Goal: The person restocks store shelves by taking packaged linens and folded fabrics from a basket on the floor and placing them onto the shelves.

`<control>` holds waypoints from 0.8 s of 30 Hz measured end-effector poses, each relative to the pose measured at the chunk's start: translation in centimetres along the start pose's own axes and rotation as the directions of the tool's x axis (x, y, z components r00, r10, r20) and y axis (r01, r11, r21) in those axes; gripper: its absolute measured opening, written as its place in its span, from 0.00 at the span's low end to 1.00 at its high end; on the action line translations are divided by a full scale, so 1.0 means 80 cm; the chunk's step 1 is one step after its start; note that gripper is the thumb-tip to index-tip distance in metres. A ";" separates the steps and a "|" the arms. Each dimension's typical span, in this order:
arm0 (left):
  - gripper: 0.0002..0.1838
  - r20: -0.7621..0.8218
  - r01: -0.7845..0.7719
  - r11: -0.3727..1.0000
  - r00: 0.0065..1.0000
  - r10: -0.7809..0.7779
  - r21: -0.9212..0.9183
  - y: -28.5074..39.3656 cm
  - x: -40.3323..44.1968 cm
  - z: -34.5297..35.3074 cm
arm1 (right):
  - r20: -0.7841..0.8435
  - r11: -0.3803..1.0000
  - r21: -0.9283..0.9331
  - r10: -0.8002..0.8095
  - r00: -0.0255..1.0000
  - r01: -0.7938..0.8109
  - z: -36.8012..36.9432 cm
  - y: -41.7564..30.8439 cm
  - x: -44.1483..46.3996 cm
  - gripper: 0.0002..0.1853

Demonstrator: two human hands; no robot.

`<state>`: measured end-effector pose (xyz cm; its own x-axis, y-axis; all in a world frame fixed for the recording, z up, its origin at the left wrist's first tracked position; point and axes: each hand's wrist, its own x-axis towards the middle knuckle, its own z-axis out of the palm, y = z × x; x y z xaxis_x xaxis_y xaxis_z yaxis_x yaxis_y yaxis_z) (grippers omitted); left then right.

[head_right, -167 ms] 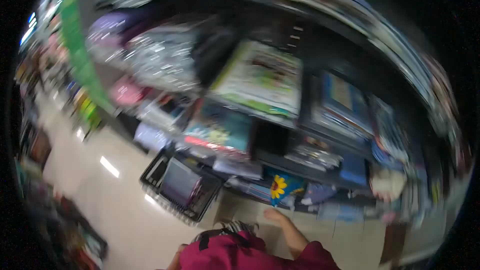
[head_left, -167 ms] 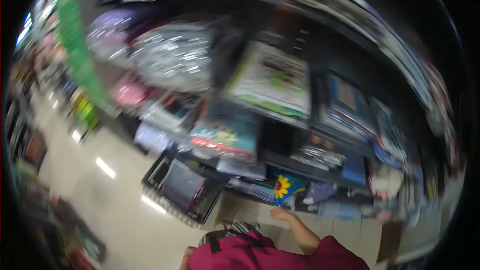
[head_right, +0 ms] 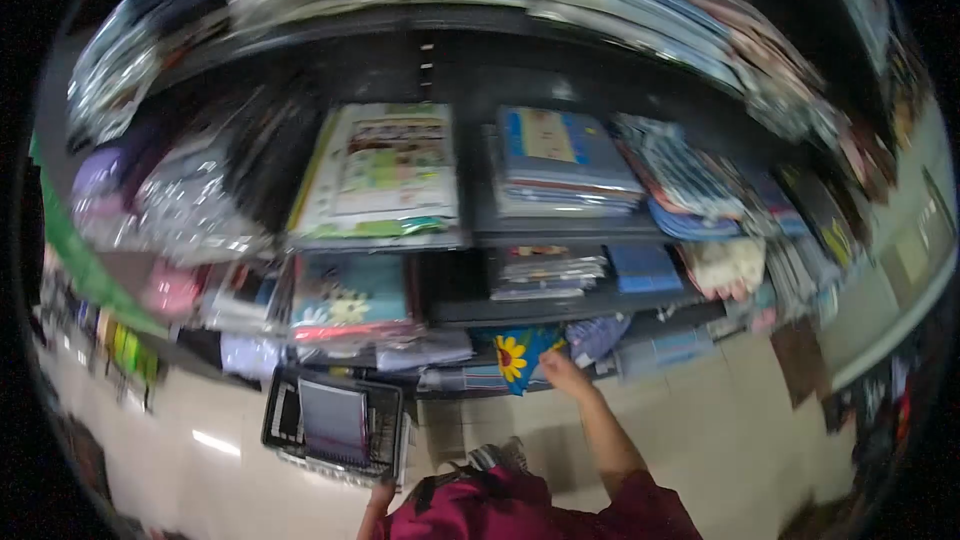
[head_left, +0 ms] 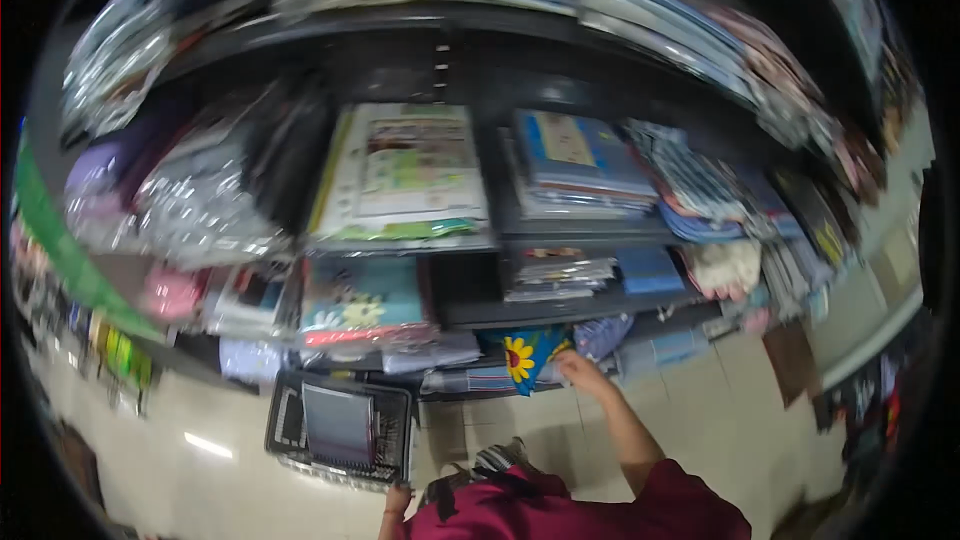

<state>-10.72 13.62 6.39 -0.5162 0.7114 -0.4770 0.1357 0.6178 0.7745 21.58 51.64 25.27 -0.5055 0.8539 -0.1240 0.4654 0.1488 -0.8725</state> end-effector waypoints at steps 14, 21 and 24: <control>0.13 0.073 -0.944 0.322 0.317 0.946 -0.071 0.717 -0.001 0.000 | -0.526 0.925 -0.268 -0.375 0.763 0.269 -0.212 -0.210 -0.052 0.14; 0.24 -0.210 -0.830 0.253 0.168 0.963 0.498 0.834 0.034 0.048 | -0.704 0.851 -0.221 -0.477 0.527 0.476 -0.282 -0.255 0.095 0.20; 0.29 -0.164 -0.889 0.415 0.387 0.907 0.194 0.817 0.085 0.063 | -0.678 0.908 -0.079 -0.352 0.645 0.412 -0.279 -0.242 0.146 0.23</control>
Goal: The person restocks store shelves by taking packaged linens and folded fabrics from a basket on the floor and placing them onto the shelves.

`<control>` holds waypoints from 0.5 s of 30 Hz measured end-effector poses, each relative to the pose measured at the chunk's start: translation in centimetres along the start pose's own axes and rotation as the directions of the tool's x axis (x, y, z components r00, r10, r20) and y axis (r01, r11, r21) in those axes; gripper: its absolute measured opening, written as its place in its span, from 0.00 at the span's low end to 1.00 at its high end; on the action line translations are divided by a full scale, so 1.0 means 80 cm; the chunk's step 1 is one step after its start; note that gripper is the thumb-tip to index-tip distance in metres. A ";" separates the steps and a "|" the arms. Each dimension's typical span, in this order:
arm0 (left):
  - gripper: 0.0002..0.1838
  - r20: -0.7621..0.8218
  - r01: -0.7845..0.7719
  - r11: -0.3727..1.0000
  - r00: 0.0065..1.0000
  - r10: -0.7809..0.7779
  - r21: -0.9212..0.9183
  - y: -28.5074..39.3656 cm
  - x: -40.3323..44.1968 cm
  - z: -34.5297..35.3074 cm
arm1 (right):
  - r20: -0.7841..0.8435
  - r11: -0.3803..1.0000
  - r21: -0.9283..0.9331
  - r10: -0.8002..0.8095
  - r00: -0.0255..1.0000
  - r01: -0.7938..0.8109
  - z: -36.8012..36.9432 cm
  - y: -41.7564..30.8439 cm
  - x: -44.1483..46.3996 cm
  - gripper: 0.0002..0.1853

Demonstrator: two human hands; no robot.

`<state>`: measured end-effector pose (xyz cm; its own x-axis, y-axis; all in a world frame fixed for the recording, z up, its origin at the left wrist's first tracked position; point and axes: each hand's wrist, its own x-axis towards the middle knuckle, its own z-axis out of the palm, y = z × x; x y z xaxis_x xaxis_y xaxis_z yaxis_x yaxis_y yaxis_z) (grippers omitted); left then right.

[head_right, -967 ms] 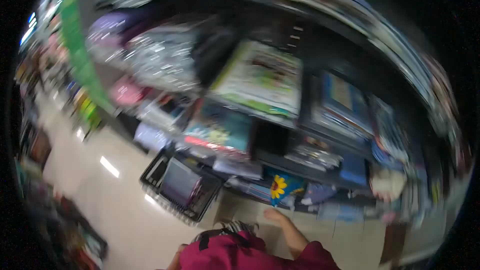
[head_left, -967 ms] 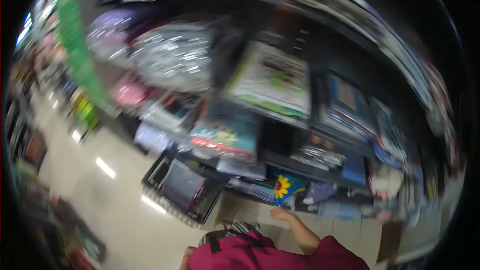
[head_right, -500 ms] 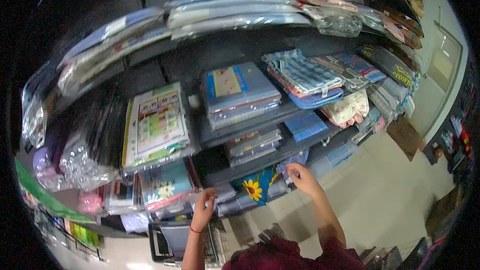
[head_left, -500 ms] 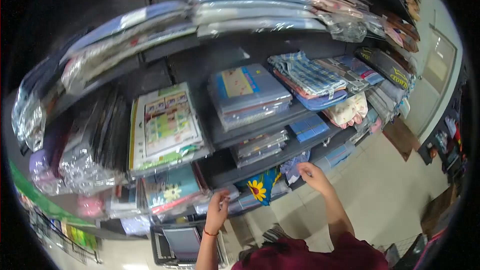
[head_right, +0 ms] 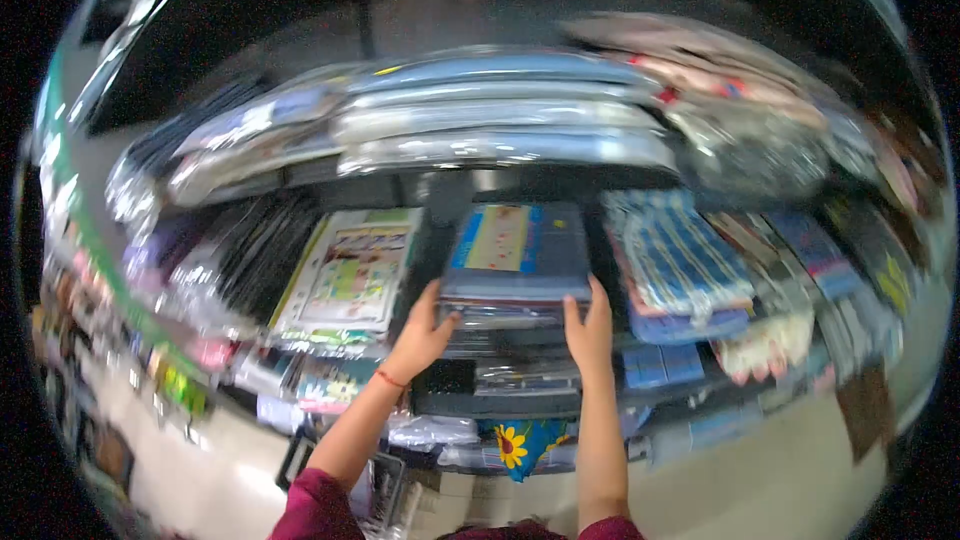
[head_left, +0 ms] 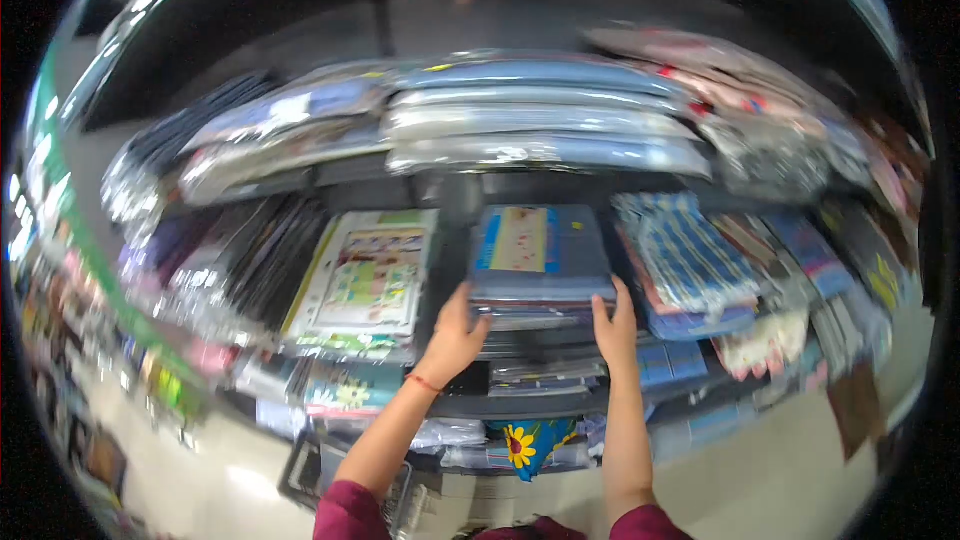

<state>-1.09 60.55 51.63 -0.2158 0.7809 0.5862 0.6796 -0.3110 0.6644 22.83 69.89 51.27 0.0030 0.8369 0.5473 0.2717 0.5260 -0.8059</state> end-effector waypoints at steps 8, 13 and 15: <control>0.30 -0.201 0.095 0.968 0.978 -0.048 0.231 0.077 -0.037 0.000 | 0.004 0.968 -0.102 -0.231 0.973 0.230 -0.002 0.010 -0.045 0.27; 0.28 -0.214 0.025 0.974 0.976 0.025 0.225 0.089 -0.080 0.000 | -0.046 0.904 -0.170 -0.406 0.913 0.393 -0.048 -0.038 -0.087 0.24; 0.26 -0.221 -0.009 0.982 0.974 0.051 0.188 0.087 -0.089 0.003 | -0.042 0.890 -0.207 -0.422 0.905 0.406 -0.060 -0.033 -0.092 0.21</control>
<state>5.35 52.99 51.97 -0.3307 0.6249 0.7072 0.8009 -0.2105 0.5606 26.68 61.56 50.46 -0.0716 0.5292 0.8455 0.4423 0.7766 -0.4486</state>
